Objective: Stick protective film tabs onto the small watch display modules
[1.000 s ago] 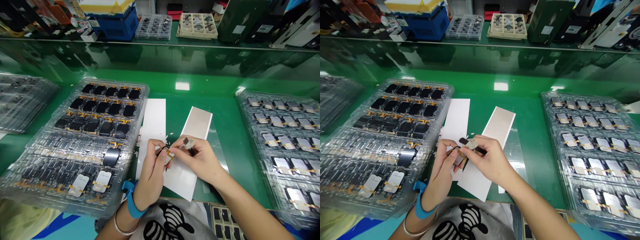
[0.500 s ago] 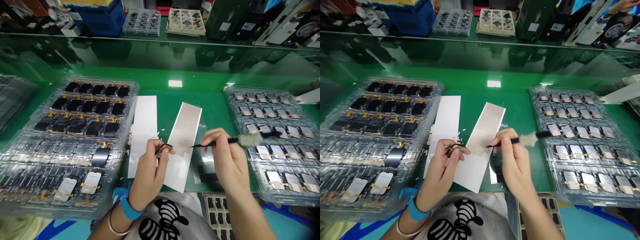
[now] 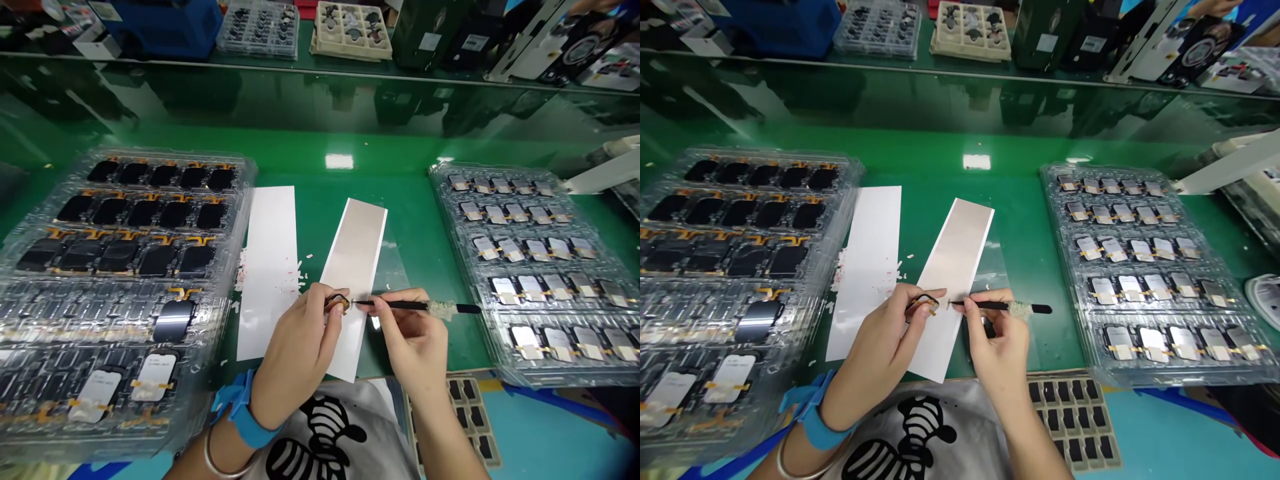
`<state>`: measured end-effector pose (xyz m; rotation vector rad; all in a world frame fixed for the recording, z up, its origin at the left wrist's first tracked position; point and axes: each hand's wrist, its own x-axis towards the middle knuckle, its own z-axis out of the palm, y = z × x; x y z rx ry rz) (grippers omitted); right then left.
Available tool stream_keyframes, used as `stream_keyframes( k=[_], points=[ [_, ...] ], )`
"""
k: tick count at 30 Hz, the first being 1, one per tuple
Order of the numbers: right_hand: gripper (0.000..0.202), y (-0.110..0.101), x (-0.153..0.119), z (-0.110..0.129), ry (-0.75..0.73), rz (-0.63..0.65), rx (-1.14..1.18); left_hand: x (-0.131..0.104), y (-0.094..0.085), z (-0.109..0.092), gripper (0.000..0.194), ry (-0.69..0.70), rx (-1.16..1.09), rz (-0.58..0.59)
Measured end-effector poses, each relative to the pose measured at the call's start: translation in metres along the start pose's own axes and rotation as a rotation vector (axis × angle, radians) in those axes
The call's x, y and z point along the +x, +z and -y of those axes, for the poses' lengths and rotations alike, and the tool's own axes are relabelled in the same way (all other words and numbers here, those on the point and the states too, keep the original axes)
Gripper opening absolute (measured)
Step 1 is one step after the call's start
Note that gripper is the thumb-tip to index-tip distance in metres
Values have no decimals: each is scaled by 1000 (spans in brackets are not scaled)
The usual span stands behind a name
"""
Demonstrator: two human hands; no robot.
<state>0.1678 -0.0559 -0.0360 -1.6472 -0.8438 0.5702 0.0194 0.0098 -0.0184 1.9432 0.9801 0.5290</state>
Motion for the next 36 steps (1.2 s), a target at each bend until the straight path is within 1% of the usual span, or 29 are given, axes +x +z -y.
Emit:
stream_keyframes(
  k=[4, 6, 8, 10, 12, 14, 18, 21, 25, 28, 36],
  points=[
    [17, -2, 0, 1, 10, -6, 57, 0, 1, 0, 11, -22, -9, -25],
    [17, -6, -1, 0, 40, 3, 105, 0, 1, 1, 10, -54, -42, -43],
    [15, -10, -3, 0, 61, -23, 173, -1, 1, 3, 9, -103, -110, -71],
    [12, -12, -5, 0, 46, -87, 256, -1, 0, 3, 10, -150, -251, -121],
    [11, -10, -6, 3, -2, -147, 327, -2, -2, 2, 12, -194, -446, -177],
    [11, -5, -7, 8, -48, -169, 379, -2, -4, -2, 15, -226, -623, -207],
    [8, 9, -6, 20, -74, -152, 413, -3, -5, -8, 19, -240, -810, -151],
    [8, 17, -5, 25, -63, -138, 435, -3, -2, -7, 20, -225, -845, -130],
    [9, 22, -6, 27, -42, -126, 508, -3, 3, -3, 19, -191, -847, -144],
    [10, 25, -5, 28, -29, -116, 554, -2, 4, -2, 17, -195, -843, -157],
    [9, 32, -3, 26, -44, -71, 551, -4, 4, -2, 16, -201, -849, -163]
  ],
)
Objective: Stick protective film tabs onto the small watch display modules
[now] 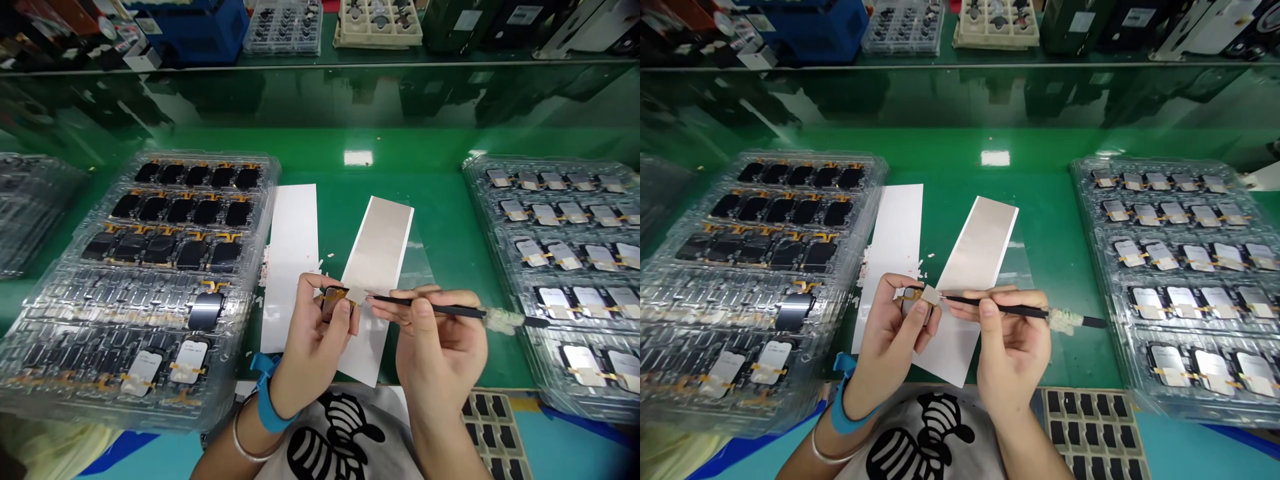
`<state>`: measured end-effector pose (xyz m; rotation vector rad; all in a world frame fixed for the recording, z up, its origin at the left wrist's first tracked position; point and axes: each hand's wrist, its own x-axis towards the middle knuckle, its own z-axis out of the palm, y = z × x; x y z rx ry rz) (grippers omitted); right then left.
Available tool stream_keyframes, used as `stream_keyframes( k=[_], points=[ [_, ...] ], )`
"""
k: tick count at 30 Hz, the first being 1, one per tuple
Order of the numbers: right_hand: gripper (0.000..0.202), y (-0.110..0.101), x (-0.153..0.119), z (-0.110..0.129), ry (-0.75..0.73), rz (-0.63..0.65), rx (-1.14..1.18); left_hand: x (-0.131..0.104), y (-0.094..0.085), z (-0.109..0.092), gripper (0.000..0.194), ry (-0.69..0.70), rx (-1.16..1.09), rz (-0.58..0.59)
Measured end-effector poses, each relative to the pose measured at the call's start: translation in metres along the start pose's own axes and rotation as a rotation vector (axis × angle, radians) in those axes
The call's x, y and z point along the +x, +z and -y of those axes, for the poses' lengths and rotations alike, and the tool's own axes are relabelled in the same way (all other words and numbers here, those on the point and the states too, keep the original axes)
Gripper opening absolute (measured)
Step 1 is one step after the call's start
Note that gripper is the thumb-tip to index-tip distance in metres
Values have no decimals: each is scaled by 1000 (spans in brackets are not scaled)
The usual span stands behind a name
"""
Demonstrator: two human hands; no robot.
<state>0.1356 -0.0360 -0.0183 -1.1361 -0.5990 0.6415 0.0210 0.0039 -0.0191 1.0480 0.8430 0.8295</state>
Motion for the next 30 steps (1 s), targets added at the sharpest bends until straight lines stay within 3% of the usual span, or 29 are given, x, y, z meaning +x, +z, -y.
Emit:
stream_keyframes(
  k=[14, 19, 30],
  points=[
    [16, 1, 0, -7, -82, 152, 57, -4, -6, 2, 17, 3, -119, 14],
    [17, 0, 0, -7, -101, 153, 13, -5, -4, 2, 14, -27, -101, -29],
    [13, -2, 0, -8, -49, 106, -29, -5, -5, 2, 14, -21, -109, 8]
  ],
)
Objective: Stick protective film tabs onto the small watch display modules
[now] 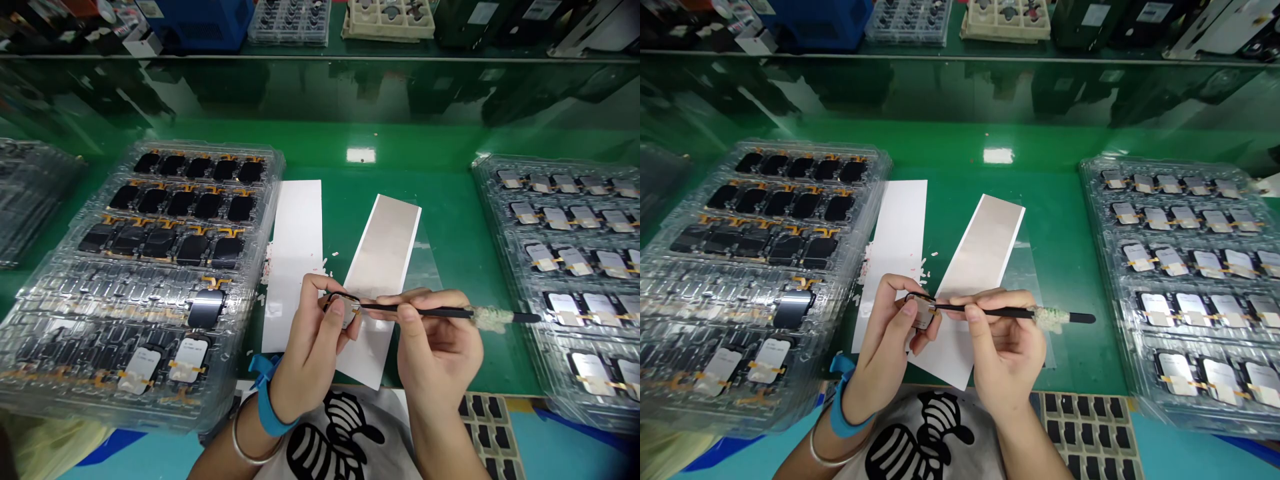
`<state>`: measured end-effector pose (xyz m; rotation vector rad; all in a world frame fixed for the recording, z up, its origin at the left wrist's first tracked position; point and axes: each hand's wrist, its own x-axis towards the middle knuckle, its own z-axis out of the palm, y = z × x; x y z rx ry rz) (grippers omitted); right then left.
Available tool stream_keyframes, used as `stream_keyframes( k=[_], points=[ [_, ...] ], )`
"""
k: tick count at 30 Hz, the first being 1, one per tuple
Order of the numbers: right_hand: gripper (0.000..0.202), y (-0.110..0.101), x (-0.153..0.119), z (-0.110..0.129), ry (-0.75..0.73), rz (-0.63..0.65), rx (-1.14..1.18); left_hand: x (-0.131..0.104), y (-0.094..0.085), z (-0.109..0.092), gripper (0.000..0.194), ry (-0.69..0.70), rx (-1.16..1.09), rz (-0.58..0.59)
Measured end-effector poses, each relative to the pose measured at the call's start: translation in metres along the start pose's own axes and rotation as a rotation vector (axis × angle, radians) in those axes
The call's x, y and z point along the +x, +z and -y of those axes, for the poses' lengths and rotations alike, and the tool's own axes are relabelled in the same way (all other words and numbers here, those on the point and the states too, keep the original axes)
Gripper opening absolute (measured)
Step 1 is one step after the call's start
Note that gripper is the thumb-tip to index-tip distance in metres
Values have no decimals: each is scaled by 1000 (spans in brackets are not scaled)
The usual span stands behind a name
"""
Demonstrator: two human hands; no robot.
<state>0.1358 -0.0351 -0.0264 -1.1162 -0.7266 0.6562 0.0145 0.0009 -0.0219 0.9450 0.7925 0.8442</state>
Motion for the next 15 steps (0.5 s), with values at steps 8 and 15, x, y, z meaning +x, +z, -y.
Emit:
stream_keyframes(
  k=[8, 15],
  points=[
    [14, 0, 0, -1, 0, 10, 15, 0, 1, 0, 14, -2, 20, -3],
    [13, 1, 0, 1, -9, 23, 64, 2, 1, 2, 16, 97, 84, -44]
  ],
)
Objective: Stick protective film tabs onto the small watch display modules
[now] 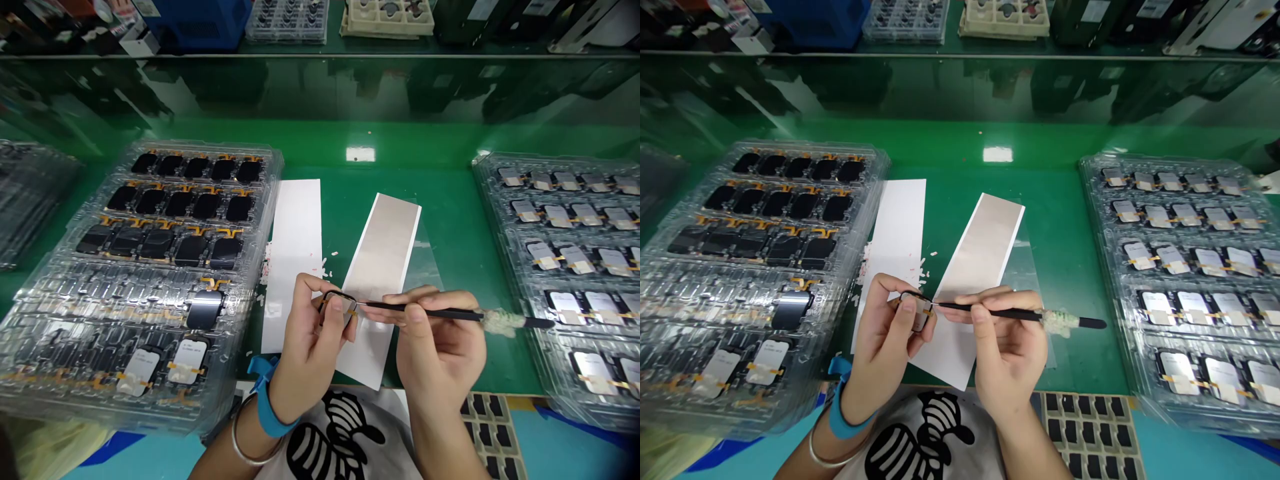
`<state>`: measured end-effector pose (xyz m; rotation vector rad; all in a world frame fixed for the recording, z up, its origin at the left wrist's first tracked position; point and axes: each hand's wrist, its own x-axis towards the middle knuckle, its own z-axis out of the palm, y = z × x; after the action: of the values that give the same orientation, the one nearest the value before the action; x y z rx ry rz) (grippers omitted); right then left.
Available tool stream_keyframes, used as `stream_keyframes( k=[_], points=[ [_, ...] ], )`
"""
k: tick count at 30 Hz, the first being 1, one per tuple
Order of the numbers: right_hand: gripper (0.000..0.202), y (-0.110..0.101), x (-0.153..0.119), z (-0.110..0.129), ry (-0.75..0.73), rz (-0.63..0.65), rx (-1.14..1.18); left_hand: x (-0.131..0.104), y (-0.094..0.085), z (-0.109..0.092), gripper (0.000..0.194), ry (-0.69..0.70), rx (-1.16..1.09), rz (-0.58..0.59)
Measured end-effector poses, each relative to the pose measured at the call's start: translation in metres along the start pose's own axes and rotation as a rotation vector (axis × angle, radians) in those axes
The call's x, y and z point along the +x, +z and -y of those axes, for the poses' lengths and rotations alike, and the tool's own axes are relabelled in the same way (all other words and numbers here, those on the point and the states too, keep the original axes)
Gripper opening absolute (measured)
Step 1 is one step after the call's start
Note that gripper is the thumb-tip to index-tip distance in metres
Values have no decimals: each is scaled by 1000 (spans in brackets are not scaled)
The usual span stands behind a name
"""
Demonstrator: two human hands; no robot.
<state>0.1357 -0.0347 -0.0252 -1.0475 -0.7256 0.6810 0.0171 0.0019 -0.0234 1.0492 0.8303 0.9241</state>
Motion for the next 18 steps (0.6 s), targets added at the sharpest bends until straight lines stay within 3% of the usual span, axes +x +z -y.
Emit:
stream_keyframes(
  k=[12, 18],
  points=[
    [10, 0, -1, 4, -10, -83, -15, 3, 2, -3, 22, -34, 77, -50],
    [12, -26, 6, 18, -24, -142, -185, 2, 2, -4, 19, -74, 41, -27]
  ],
)
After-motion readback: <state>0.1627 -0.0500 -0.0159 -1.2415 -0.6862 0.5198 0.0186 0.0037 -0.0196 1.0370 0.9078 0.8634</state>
